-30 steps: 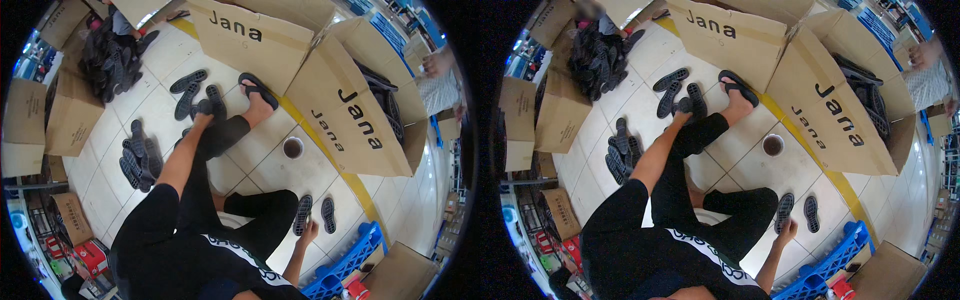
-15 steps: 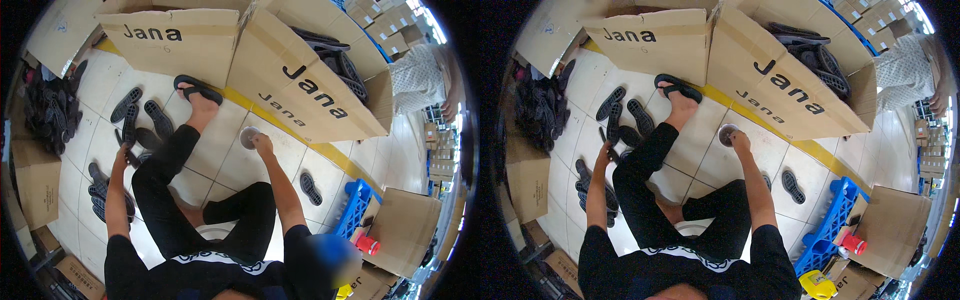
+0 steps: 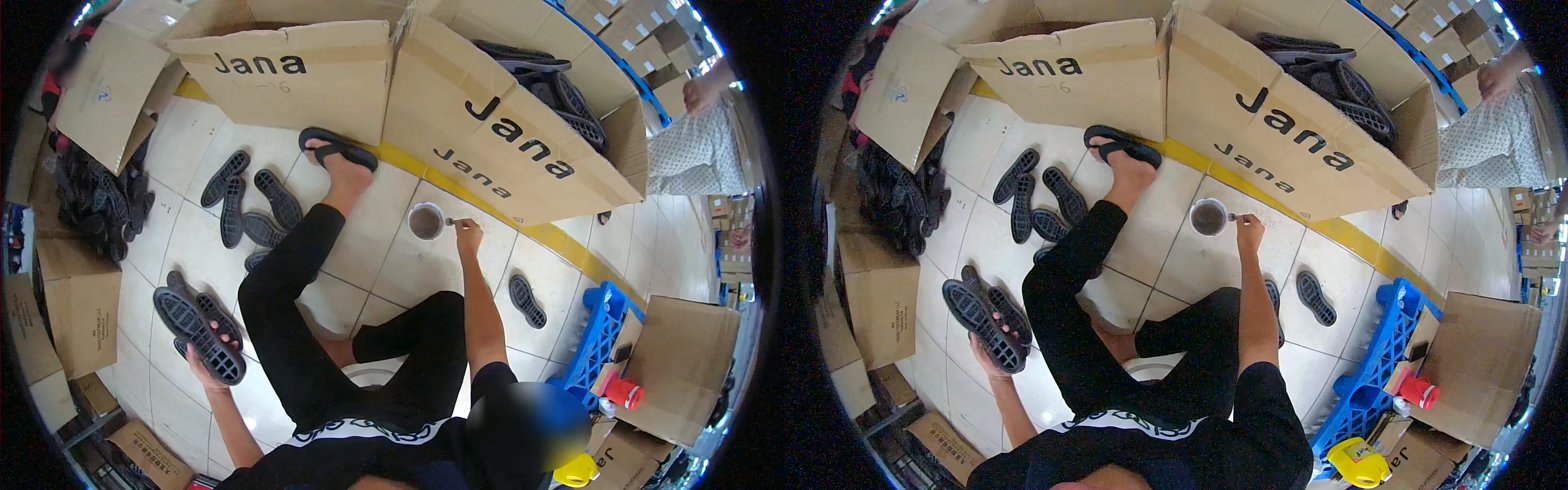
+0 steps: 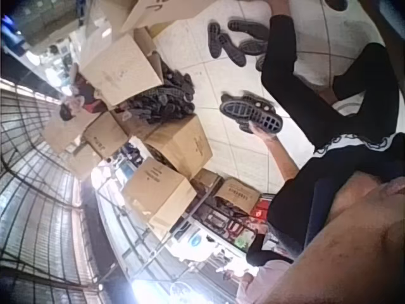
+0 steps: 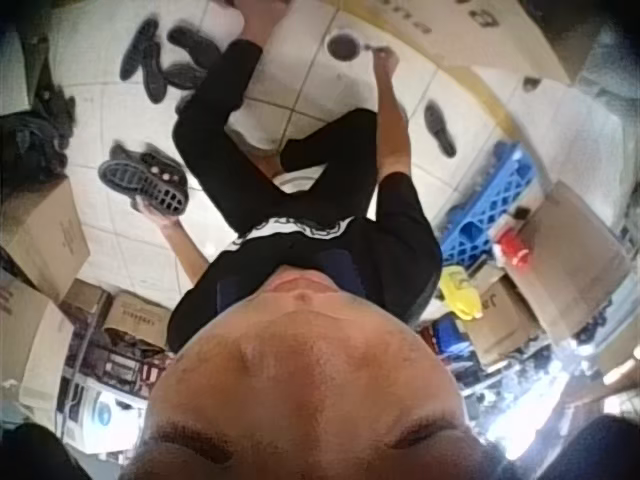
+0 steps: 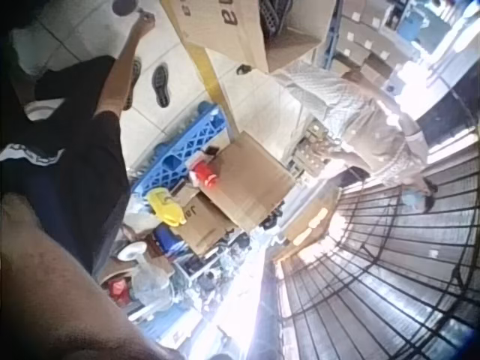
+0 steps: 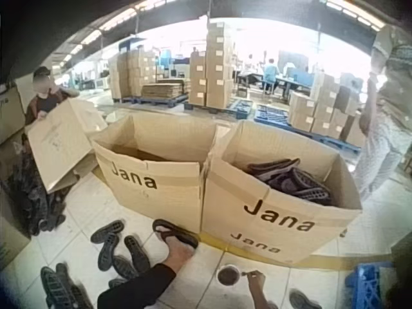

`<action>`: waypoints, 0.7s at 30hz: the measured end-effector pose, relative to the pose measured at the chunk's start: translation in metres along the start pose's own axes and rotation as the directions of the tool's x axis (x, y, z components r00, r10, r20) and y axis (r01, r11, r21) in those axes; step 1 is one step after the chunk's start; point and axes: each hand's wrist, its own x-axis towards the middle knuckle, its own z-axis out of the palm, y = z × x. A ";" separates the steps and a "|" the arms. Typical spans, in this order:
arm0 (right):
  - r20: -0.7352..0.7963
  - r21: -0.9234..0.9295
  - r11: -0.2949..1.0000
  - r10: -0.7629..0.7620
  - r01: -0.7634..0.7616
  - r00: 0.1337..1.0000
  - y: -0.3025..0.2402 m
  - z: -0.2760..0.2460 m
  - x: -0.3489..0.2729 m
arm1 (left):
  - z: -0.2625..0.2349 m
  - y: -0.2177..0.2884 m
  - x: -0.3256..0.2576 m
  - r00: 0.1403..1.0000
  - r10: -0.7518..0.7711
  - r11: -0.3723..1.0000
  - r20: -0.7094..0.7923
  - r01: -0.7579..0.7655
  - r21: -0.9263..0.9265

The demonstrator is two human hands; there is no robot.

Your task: The recorder applies adhesive to various shoe sole components using a small brush while sitting on the floor in a manufacturing facility.

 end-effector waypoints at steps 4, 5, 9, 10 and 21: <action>0.109 0.069 0.997 -0.042 0.034 0.993 0.020 -0.008 0.004 | 0.023 -0.027 0.013 0.998 -0.011 1.000 -0.056 0.010 -0.014; 0.008 0.006 1.000 -0.006 0.006 1.000 0.020 -0.008 0.001 | 0.020 -0.030 0.016 0.999 -0.037 0.999 -0.012 0.037 0.035; 0.030 0.072 0.997 0.035 -0.037 0.999 0.003 -0.007 -0.006 | 0.040 -0.040 0.020 0.990 -0.104 0.991 0.099 0.094 0.098; 0.169 0.128 0.991 0.027 -0.049 0.985 -0.002 -0.006 -0.008 | 0.047 -0.041 0.020 0.988 -0.113 0.987 0.103 0.100 0.122; -0.278 0.297 0.867 -0.323 0.400 0.905 -0.121 -0.037 -0.047 | 0.125 -0.082 0.008 0.914 -0.335 0.934 0.228 0.289 0.212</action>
